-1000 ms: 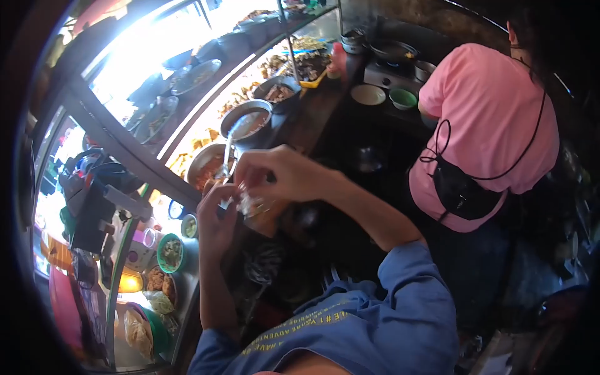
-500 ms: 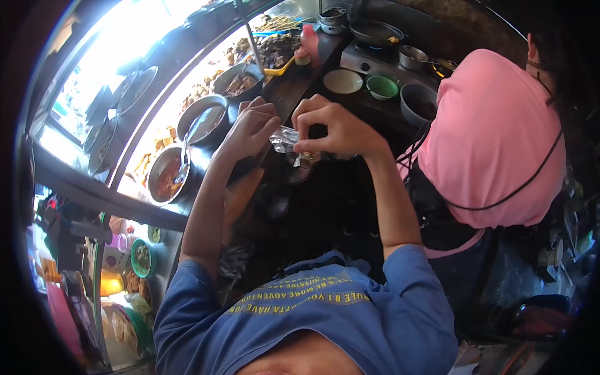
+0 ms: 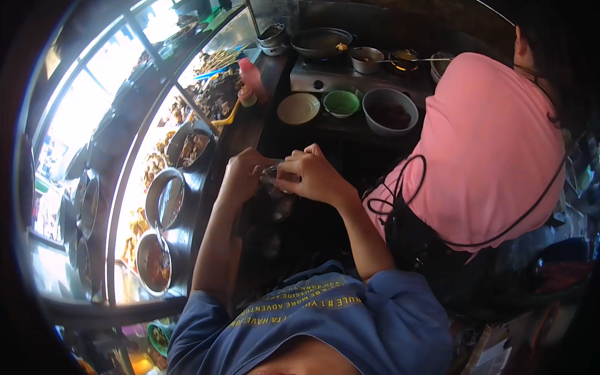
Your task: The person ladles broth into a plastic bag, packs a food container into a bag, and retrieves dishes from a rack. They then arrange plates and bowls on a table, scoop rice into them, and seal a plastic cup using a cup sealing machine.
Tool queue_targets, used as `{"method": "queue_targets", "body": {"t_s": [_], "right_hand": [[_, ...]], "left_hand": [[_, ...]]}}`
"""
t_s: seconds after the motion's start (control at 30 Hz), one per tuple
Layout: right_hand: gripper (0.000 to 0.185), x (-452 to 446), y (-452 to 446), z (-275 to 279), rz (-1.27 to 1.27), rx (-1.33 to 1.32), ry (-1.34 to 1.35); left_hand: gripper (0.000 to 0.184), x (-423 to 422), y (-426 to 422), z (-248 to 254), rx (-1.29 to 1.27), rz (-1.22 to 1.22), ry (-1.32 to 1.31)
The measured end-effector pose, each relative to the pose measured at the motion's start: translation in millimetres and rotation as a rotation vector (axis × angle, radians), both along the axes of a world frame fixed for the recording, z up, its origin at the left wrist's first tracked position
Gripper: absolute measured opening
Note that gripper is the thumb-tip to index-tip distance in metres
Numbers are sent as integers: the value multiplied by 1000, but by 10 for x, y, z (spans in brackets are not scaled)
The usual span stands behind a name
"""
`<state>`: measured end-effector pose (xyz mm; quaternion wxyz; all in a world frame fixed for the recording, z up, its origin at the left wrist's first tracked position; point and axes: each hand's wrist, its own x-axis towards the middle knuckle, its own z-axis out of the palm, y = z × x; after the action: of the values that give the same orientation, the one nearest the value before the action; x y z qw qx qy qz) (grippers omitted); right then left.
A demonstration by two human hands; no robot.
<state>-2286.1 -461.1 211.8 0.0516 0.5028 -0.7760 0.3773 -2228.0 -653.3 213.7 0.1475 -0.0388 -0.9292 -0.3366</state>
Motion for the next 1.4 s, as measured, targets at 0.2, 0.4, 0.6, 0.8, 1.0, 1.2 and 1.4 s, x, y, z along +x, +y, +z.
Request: {"method": "queue_targets", "body": {"t_s": [0.2,0.4,0.6,0.8,1.0,1.2,1.4], "right_hand": [[27,-471,-392,-282,-162,-90,-99],[18,-1199,-858,-268,-282,-479,-262],[15,-2501,-962,-360,-456,-680,-196],[24,-4035,-508,-650,-911,-555,42],[38,-5027,-212,-912,-1038,-321,88],[42,-5542,-466,-1168,-1040,-285,77],[28,-5892,-467,-989,-932,-574,84]], "left_hand": [[34,-433,-196,-157,139,-72,45],[34,-924,-429,-286,428,-36,-39],[36,-1350,-684,-403,408,51,-1],[35,-1843,-815,-533,524,101,-126],[34,-2483,-786,-459,634,57,-190],[34,-3050,-731,-353,609,6,-173],[33,-3415,-761,-392,635,-28,-216]]}}
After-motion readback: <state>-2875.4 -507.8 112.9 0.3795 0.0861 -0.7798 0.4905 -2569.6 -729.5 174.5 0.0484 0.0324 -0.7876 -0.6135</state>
